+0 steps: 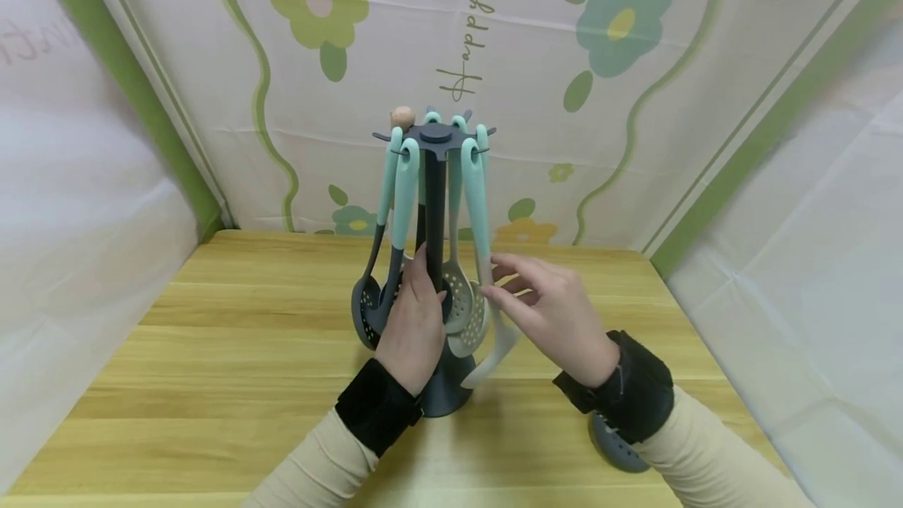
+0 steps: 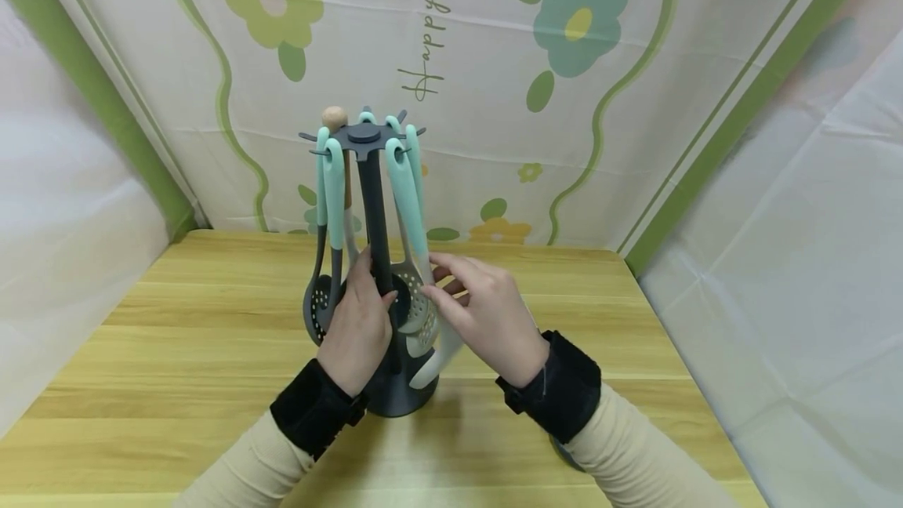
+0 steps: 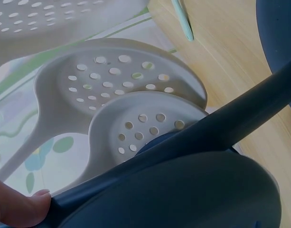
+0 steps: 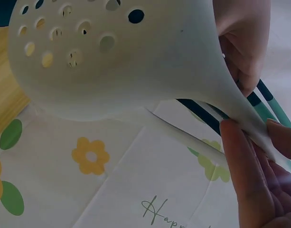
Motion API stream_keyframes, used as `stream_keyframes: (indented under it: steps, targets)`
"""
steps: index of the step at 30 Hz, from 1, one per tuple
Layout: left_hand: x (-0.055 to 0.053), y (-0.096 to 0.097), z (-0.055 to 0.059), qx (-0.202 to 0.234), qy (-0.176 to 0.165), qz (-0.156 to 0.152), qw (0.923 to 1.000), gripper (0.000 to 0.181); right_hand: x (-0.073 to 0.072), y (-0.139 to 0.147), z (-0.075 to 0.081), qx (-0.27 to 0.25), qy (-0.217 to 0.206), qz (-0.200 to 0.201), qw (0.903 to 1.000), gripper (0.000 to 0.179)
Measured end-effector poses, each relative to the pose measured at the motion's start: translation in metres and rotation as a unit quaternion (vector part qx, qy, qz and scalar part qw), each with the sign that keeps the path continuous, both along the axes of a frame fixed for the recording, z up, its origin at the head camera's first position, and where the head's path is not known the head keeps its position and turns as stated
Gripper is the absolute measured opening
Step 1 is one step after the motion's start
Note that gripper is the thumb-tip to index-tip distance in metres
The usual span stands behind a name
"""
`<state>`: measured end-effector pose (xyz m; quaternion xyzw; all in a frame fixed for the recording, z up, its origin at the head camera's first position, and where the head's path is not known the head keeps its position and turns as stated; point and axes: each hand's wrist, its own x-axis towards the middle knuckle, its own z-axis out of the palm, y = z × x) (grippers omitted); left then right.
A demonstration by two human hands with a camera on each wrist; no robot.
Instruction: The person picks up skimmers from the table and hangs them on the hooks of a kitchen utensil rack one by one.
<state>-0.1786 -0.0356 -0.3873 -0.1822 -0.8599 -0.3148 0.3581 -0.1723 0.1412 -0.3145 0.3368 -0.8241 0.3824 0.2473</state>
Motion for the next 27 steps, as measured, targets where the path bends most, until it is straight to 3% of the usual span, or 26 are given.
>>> stream_keyframes:
  steps: [27]
  targets:
    - [0.0004, 0.0003, 0.0008, 0.002, -0.005, -0.007, 1.0, 0.065, -0.0079, -0.003, -0.0089, -0.01, -0.011, 0.017, 0.9997, 0.029]
